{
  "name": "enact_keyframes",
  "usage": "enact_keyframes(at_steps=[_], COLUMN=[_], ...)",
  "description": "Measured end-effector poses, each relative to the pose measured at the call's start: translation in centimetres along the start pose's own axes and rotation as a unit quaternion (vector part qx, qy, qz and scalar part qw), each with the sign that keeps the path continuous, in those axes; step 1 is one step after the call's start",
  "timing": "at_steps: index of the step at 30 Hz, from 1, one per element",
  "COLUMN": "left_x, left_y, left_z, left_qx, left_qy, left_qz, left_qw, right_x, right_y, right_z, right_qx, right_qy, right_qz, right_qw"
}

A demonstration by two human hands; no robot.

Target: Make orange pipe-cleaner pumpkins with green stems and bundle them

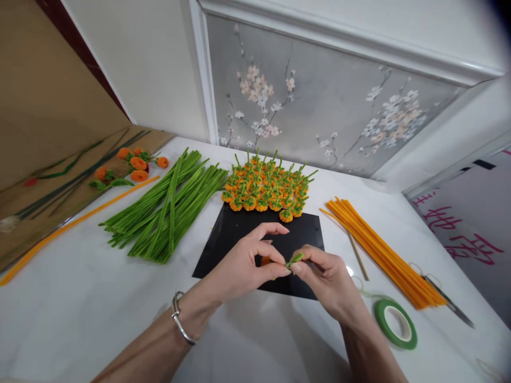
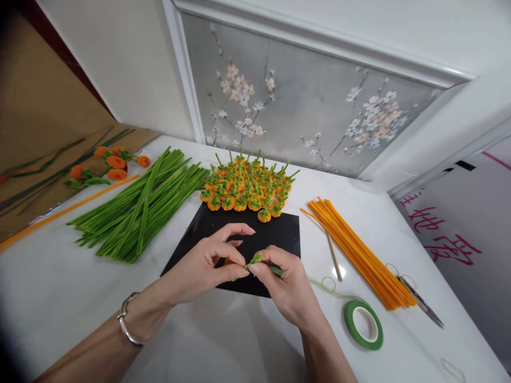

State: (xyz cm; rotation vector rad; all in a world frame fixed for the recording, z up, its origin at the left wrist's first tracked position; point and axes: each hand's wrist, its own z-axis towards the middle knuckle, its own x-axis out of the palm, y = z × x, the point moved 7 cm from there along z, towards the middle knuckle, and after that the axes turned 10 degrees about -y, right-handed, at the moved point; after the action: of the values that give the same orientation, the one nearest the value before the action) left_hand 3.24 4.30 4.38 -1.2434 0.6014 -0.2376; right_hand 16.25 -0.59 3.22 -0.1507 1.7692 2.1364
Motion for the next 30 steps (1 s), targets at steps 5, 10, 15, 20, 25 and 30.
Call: enact_keyframes(at_steps=[5, 10, 15, 20, 25, 30], left_x=[0.0, 0.1, 0.0, 0.9, 1.6, 2.3], left_y=[-0.3, -0.6, -0.5, 0.7, 2.0, 3.1], left_z=[-0.2, -0.5, -0.6, -0.5, -0.5, -0.6], left_qx=[0.023, 0.055, 0.041, -0.086, -0.169, -0.194], left_qy=[-0.013, -0.049, -0.067, 0.061, 0.107, 0.112], left_qz=[0.048, 0.133, 0.156, -0.001, -0.195, -0.270], left_qw=[0.998, 0.988, 0.985, 0.994, 0.960, 0.937], right_x=[-0.1, 0.0, 0.1, -0.2, -0.1, 0.1], right_y=[0.0, 0.3, 1.3, 1.6, 1.5, 1.3], right_z=[0.0, 0.0, -0.2, -0.2, -0.1, 0.0], right_qx=[-0.005, -0.024, -0.097, -0.133, -0.131, -0.138], right_qy=[-0.004, -0.019, -0.047, -0.053, -0.029, -0.037], right_qz=[-0.003, -0.052, -0.117, -0.106, -0.049, -0.032], right_qw=[1.000, 0.998, 0.987, 0.984, 0.990, 0.989])
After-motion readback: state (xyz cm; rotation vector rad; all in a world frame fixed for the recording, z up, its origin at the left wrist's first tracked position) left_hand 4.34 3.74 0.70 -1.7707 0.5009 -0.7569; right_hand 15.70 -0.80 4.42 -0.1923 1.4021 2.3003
